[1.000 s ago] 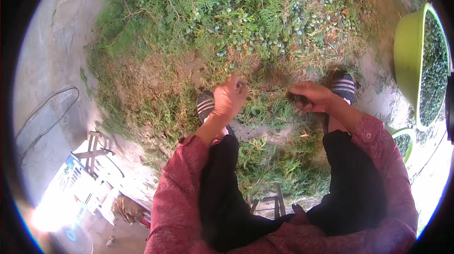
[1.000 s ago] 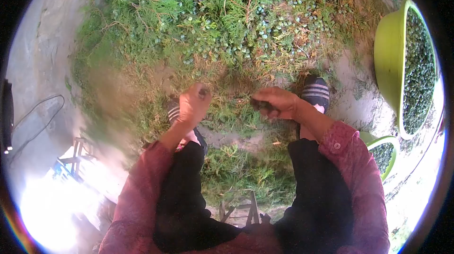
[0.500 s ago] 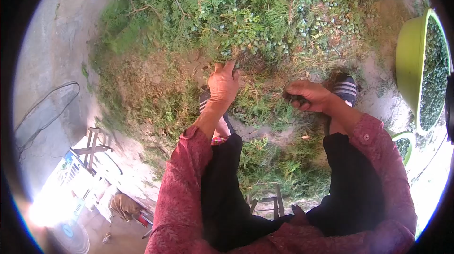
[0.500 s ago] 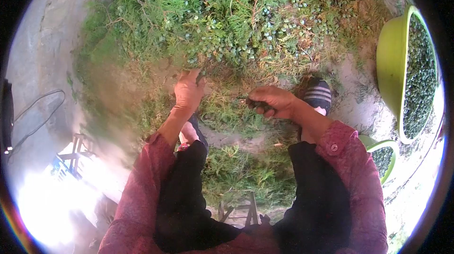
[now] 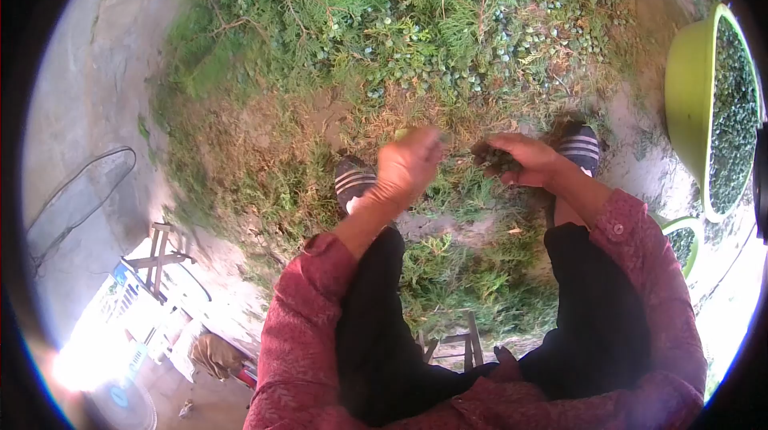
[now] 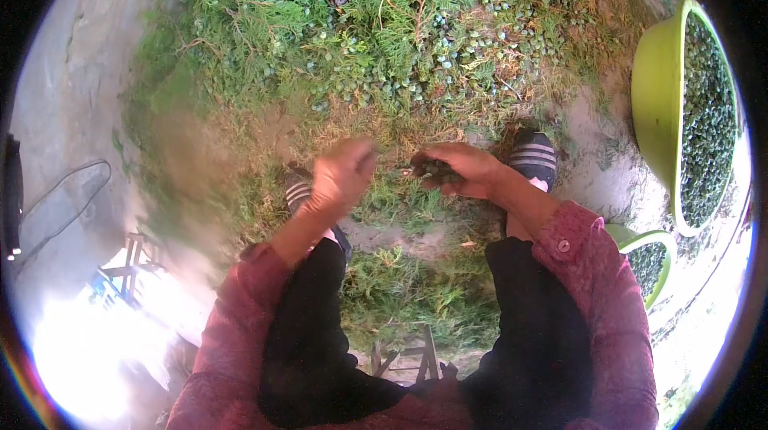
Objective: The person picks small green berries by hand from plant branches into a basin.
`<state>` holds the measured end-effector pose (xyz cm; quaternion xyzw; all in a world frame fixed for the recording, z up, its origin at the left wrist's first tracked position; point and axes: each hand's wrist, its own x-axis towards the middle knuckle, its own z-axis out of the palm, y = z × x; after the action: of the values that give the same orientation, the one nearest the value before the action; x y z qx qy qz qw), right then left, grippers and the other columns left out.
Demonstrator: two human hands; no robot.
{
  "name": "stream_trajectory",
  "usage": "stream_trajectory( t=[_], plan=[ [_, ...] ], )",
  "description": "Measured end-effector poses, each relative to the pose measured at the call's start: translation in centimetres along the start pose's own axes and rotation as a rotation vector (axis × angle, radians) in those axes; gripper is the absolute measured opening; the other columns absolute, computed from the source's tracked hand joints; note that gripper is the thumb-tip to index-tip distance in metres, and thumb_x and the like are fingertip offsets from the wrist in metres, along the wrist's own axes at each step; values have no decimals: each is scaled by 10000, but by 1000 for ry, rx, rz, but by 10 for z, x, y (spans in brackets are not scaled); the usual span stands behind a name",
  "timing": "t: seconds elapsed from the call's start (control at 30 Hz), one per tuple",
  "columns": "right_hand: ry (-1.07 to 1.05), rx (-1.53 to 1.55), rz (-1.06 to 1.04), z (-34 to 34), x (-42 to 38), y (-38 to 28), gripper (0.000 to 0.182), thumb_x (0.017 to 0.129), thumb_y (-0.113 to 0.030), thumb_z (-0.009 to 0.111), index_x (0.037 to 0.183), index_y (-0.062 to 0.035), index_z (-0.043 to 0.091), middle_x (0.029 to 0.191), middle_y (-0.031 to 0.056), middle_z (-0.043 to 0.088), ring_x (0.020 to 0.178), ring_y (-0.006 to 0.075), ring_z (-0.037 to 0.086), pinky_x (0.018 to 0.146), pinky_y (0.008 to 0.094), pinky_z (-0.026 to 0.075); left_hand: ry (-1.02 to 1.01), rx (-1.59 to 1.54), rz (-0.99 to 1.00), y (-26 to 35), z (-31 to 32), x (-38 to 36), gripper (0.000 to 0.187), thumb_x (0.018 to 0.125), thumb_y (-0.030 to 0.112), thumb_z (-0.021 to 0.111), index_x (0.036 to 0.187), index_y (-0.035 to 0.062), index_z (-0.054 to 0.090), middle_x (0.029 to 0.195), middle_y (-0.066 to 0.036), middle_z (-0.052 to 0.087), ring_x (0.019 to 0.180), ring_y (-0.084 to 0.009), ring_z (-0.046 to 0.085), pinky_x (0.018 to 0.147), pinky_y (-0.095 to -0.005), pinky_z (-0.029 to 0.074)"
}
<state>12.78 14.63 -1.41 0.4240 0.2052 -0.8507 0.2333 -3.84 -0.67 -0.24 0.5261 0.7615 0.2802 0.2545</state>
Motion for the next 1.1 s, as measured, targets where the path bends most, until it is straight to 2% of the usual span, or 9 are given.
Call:
stream_trajectory(
  t=[0.03,0.13,0.2,0.27,0.33,0.63,0.77,0.93,1.1],
  plan=[
    [-1,0,-2,0,3,4,228,891,-289,504,982,-85,553,886,44,577,602,122,513,387,182,342,-25,-55,130,17,2,3,279,721,116,666,983,77,580,838,-138,600,669,-235,599,587,-324,495],
    [-95,210,7,-5,10,11,233,891,-303,496,976,-93,552,895,45,589,629,131,522,400,194,362,-108,-256,88,44,-3,18,297,739,155,670,1000,47,579,876,-129,613,707,-199,611,612,-299,499],
    [-35,93,2,-10,4,7,210,883,-274,518,973,-87,545,903,33,571,648,123,517,394,184,346,-22,31,-173,-7,6,22,336,749,221,675,1011,36,576,943,-132,611,716,-198,608,624,-301,501],
    [-106,97,0,-25,8,12,196,878,-255,532,973,-84,543,917,27,555,648,119,512,396,180,340,117,141,-295,-62,3,24,292,743,216,637,984,70,559,925,-157,570,844,-315,579,680,-409,479],
    [-176,101,-1,-28,9,14,185,872,-235,545,974,-81,541,931,21,540,648,115,508,397,176,334,108,353,-379,-76,-14,29,254,754,203,622,972,89,559,930,-166,568,810,-354,583,664,-433,478],
    [-83,21,41,-32,4,15,209,853,-198,579,1016,-77,531,992,8,502,643,108,502,383,182,293,188,181,-527,-99,-10,36,155,735,131,601,878,78,576,825,-137,593,736,-329,596,613,-429,467],
    [-91,30,27,-33,1,13,240,860,-245,563,1029,-77,538,1014,4,505,660,105,513,412,192,317,273,195,-311,-62,-27,23,97,736,104,591,826,70,582,771,-121,596,679,-300,594,596,-392,467],
    [17,-64,-41,-6,-6,-1,226,859,-249,568,1005,-76,555,903,11,562,606,91,503,394,167,314,233,-149,-83,17,-17,22,89,724,38,590,808,61,569,747,-109,574,630,-242,580,554,-320,472],
    [-41,-216,-12,-7,-10,-4,276,839,-317,588,992,-89,564,882,-18,564,664,80,501,458,192,337,220,-13,-218,-38,-20,22,119,709,36,605,824,53,576,750,-120,574,643,-253,580,554,-332,475]
  ],
)
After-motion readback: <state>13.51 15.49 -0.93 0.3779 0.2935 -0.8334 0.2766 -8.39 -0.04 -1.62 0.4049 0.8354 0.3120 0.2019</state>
